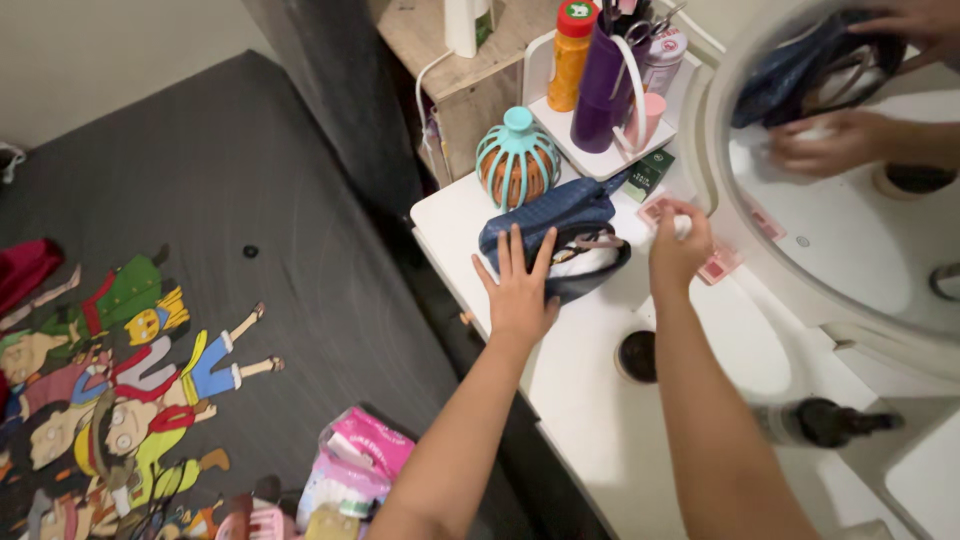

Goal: The person wipes various cosmetic bottles, tubes, and containers with a white wipe, then places them on a white vanity table. The items include spray bottles, pump bottles, jars, and makeup palettes. The person handles each item individually, wiping it before setting it down.

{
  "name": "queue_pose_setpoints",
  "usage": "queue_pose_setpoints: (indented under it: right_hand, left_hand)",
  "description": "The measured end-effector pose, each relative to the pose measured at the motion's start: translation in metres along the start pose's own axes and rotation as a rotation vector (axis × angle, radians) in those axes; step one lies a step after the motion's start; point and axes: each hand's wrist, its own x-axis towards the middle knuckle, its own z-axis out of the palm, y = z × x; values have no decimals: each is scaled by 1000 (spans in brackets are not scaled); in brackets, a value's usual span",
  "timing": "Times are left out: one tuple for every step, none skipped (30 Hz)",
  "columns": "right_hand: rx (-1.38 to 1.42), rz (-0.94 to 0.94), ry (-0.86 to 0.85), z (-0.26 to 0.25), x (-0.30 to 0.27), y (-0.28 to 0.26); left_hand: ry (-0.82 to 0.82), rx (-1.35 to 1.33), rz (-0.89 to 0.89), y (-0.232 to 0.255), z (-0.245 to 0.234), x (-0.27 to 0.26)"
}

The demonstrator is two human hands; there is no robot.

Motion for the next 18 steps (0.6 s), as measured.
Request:
queue_pose_setpoints:
  right_hand:
    - [17, 5, 18, -7, -10, -10]
    - [96, 42, 1, -14, -23, -22]
    - [176, 81, -22, -22, -39, -34]
    - [256, 121, -45, -30, -55, -47]
    - [275, 119, -89, -39, -73, -61]
    - [295, 117, -134, -49, -92, -75]
    - [318, 116, -182, -57, -109, -87]
    - [266, 133, -224, -64, -124, -99]
    - [214, 151, -271, -71, -142, -111]
    - [162, 167, -318, -76, -158, -122]
    - [218, 131, -373, -82, -174, -132]
    - [274, 95, -428, -87, -189, -141]
    - [331, 61, -481, -92, -205, -150]
    - [306, 129, -548, -98, -219, -157]
    - [281, 199, -604, -101, -230, -164]
    - [255, 267, -661, -102, -242, -170]
    - [279, 257, -726, -104, -251, -175]
    - [302, 246, -792, -104, -260, -180]
  left_hand:
    - [20, -17, 13, -1, -1, -7]
    - [39, -33, 26, -1, -1, -16]
    - [58, -48, 33, -1, -2, -27]
    - [41, -53, 21, -2, -2, -37]
    - [23, -59, 5, -3, -3, -49]
    - [5, -65, -10, -5, -4, -62]
    - [-19, -63, -39, -7, -5, -77]
    - [-43, -62, -67, -9, -6, -94]
    - [-69, -60, -101, -14, -8, -113]
    - [-129, -28, -120, -18, -9, -131]
    - [-196, 4, -145, -22, -10, -152]
    - [-264, 34, -170, -27, -11, -172]
    - [-303, 29, -206, -32, -11, -192]
    - [-341, 23, -243, -37, -11, -210]
    - [-379, 22, -270, -46, -12, -227]
    - [-375, 26, -294, -55, -13, -244]
    - [-368, 21, -316, -61, -12, -257]
    - [-362, 17, -337, -67, -11, -271]
